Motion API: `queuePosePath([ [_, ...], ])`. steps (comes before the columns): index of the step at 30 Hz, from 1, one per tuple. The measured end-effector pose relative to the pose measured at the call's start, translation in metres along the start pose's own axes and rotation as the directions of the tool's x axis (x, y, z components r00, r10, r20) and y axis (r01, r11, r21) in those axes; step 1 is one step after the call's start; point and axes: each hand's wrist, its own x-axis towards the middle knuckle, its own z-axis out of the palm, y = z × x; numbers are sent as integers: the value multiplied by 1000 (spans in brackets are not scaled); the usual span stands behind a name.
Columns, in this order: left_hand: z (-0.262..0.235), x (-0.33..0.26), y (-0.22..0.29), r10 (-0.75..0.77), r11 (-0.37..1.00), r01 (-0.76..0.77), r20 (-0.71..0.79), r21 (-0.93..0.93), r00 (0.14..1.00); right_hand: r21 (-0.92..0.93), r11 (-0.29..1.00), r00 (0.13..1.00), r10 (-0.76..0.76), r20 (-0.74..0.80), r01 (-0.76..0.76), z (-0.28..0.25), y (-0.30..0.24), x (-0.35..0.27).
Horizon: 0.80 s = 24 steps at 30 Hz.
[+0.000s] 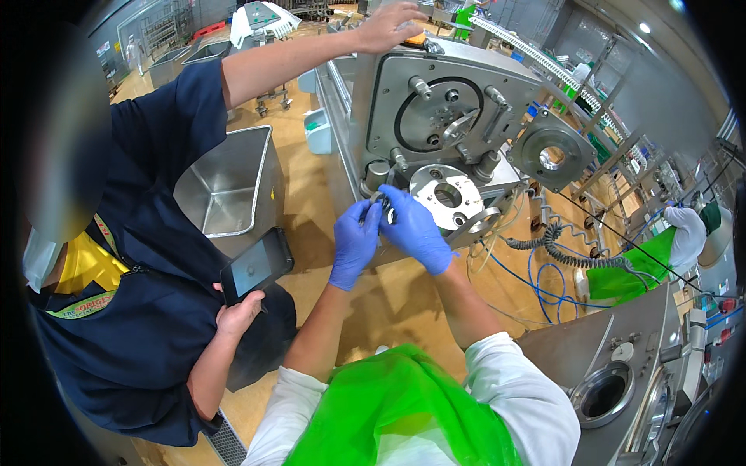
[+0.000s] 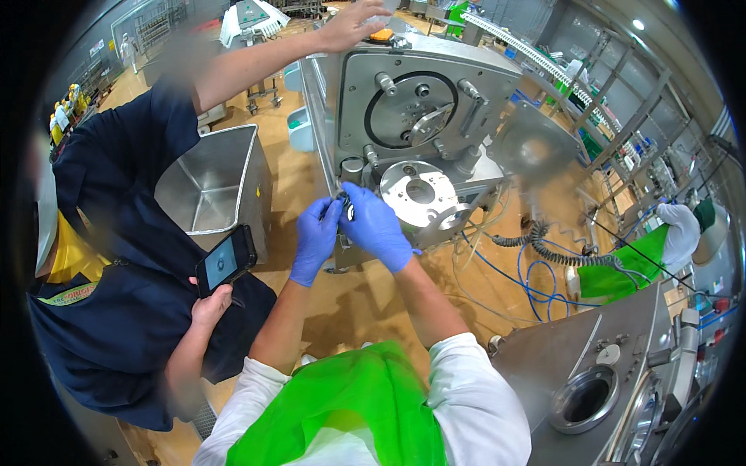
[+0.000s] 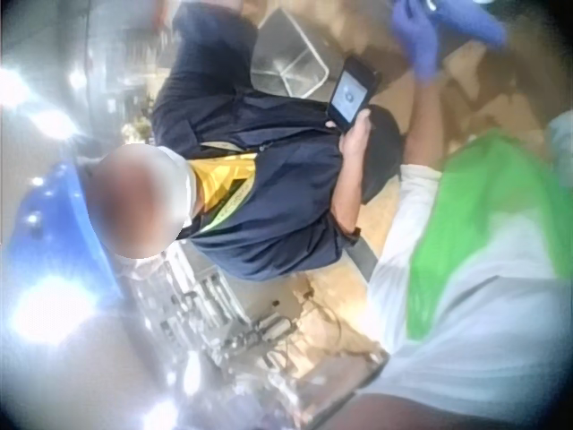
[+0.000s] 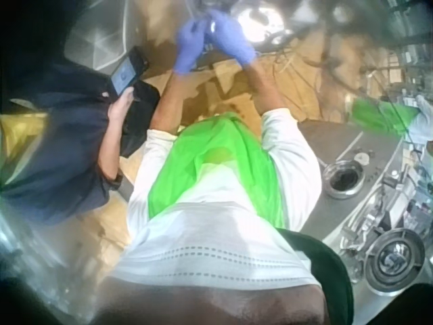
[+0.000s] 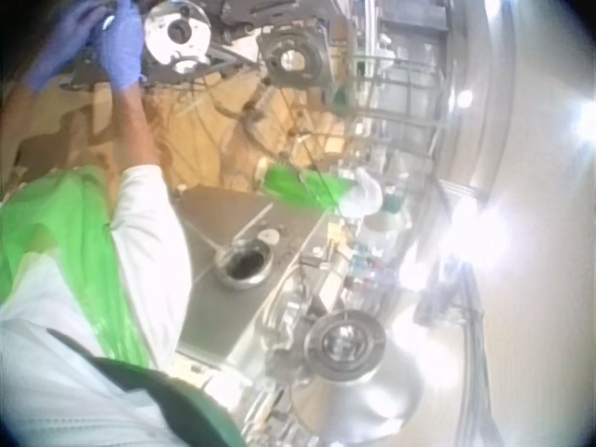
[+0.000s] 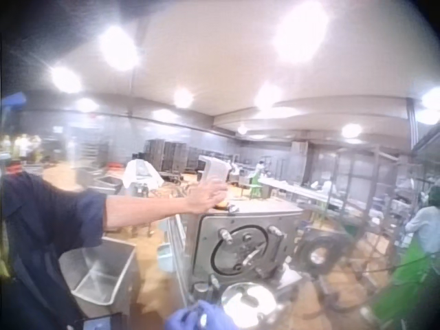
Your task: The person handles small cylindrical machine parts, aligns them with a larger white component, and inserts them into a machine fixture. A coworker holds a smartphone and points at the screen while the person continues to place parts into the machine.
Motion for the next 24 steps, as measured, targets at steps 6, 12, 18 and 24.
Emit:
queuePosePath([
  [6,0,-9,-55,-130,982,136,49,-130,990,-113,969,934,244,260,-222,-34,50,29],
  [12,3,-18,-36,-207,917,245,148,-316,967,-640,769,619,507,599,-11,-59,165,104],
  [18,0,-25,-36,-235,882,284,171,-376,957,-594,805,630,450,633,21,-41,259,106],
  [24,-2,-42,-70,-234,904,268,137,-335,962,-427,827,549,180,816,365,-38,222,103],
])
